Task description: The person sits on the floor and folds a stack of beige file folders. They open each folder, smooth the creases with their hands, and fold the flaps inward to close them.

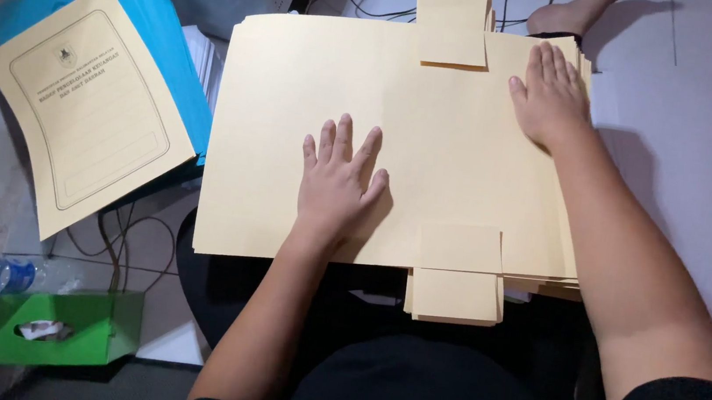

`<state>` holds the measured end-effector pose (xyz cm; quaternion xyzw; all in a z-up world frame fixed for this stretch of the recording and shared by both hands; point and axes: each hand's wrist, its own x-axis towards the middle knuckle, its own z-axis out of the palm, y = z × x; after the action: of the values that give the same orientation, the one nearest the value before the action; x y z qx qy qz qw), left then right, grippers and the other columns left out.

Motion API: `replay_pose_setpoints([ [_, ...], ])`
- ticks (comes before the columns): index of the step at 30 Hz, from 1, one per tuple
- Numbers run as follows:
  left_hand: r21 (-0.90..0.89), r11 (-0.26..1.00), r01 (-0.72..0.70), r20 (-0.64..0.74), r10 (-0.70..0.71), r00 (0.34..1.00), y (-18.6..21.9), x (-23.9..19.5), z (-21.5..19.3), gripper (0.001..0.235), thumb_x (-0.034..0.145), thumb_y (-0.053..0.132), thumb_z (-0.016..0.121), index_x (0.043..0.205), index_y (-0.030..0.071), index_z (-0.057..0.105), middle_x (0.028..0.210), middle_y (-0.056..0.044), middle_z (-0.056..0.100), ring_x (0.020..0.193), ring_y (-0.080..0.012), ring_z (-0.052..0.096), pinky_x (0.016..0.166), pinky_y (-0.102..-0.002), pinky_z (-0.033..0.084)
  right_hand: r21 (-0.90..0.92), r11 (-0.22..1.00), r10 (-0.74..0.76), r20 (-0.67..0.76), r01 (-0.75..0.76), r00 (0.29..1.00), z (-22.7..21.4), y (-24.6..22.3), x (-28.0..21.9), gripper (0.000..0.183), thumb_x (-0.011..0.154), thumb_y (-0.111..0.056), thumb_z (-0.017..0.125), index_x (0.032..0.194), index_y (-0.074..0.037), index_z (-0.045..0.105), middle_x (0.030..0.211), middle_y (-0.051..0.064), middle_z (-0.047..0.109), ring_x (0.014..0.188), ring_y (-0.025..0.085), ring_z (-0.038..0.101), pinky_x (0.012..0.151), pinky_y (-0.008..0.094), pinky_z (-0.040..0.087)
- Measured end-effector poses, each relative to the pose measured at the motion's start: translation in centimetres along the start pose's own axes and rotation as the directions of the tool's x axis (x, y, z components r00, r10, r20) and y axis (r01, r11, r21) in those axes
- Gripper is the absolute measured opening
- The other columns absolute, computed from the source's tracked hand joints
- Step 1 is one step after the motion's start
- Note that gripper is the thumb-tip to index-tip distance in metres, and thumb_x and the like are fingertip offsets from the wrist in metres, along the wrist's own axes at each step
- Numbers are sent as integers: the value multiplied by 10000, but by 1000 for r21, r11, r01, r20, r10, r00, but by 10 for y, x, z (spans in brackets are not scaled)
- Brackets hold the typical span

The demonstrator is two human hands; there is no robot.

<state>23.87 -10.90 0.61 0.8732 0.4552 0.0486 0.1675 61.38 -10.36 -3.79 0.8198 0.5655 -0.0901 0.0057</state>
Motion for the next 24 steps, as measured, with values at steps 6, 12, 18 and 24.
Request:
replay_pose_setpoints([
  [6, 13, 998, -55, -235, 56, 970, -14, 11, 34, 588, 977, 470, 423, 1531, 277, 467, 1645, -171, 309, 1520, -390, 260, 1215, -640, 146, 51, 999, -3, 24, 2, 1000, -12, -6, 24, 716, 1057, -418, 150, 1638, -6, 79, 1734, 135, 81, 1591, 231, 25, 1273, 409, 10],
  [12, 10, 1000, -11, -132, 12, 991, -6, 7, 22, 604, 1008, 498, 364, 1564, 265, 406, 1670, -162, 245, 1540, -372, 194, 1220, -617, 96, 45, 974, -224, 32, 222, 974, -16, -14, -69, 751, 1060, -444, 253, 1634, -10, 37, 1728, 158, 9, 1596, 257, 8, 1286, 417, 14],
  [18, -7, 1000, 30, -48, -31, 998, -2, 0, 9, 658, 998, 536, 329, 1594, 264, 387, 1677, -176, 276, 1576, -372, 200, 1249, -622, 70, -76, 967, -230, 156, 243, 961, -14, -24, -182, 1098, 879, -777, 433, 1669, -104, 75, 1739, 187, 19, 1594, 380, 38, 1283, 503, 65],
  [24, -3, 999, 47, -21, -48, 999, 0, -2, 7, 671, 984, 550, 297, 1595, 281, 361, 1685, -160, 261, 1584, -358, 180, 1255, -619, 60, -66, 963, -231, 296, 261, 927, 1, -36, -220, 1438, 670, -926, 673, 1675, -157, -8, 1725, 219, -95, 1584, 404, -52, 1265, 537, 22],
])
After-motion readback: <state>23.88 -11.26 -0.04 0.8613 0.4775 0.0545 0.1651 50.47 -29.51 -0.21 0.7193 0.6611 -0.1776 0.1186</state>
